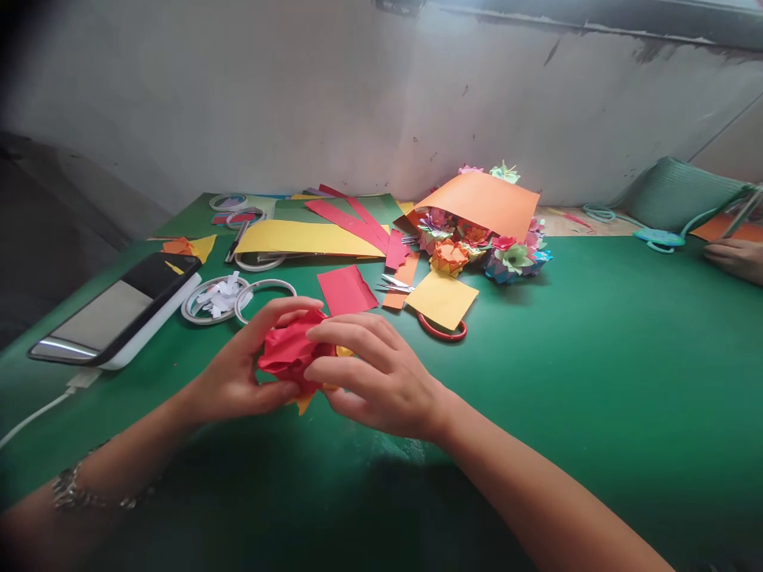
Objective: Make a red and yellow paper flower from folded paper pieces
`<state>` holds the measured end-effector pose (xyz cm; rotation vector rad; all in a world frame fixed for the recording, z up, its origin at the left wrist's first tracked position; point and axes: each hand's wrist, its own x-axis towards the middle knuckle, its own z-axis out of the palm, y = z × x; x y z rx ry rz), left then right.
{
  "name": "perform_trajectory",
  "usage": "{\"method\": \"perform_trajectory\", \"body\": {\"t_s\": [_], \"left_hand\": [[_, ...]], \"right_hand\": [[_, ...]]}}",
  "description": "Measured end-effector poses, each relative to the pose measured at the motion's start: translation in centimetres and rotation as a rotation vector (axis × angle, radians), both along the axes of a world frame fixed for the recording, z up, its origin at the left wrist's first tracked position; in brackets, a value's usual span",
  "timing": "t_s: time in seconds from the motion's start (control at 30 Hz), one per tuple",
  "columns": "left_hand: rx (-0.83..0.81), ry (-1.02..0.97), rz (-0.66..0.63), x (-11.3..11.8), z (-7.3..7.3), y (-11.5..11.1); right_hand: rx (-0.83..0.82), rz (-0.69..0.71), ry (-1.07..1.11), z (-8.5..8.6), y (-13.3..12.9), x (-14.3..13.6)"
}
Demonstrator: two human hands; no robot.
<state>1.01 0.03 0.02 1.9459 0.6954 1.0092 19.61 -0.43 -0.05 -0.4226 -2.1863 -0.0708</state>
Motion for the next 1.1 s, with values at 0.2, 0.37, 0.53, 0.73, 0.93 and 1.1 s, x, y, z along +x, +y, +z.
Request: {"method": "perform_trajectory", "body": {"t_s": [0.2,0.37,0.53,0.73,0.93,1.1], "left_hand": [[-0.09,0.018,0.058,0.2,0.3,-0.1],[-0.073,0.032,0.145,0.4,0.4,-0.3],[0.046,0.016,0.211,0.5,0.3,-0.5],[0.081,0.027,0.16,0.2,0.2,-0.3],[0.101,-0.021,0.046,0.0,-0.1,0.1],[0.161,0.005,0.046,0.1,-0.3,0.1]], "right_hand": [[0.097,-0.092,-0.025,-0.1,-0.2,0.2],[0.191,-0.179,0.008,0.0,-0.7,0.1],[0.186,-0.183,0.01,-0.1,-0.9,-0.2],[0.113,-0.134,-0.014,0.0,-1.0,-0.4],[0.018,-0.129,0.035,0.2,-1.1,-0.4],[-0.045,-0.167,0.074,0.3,-1.2,-0.6]]}}
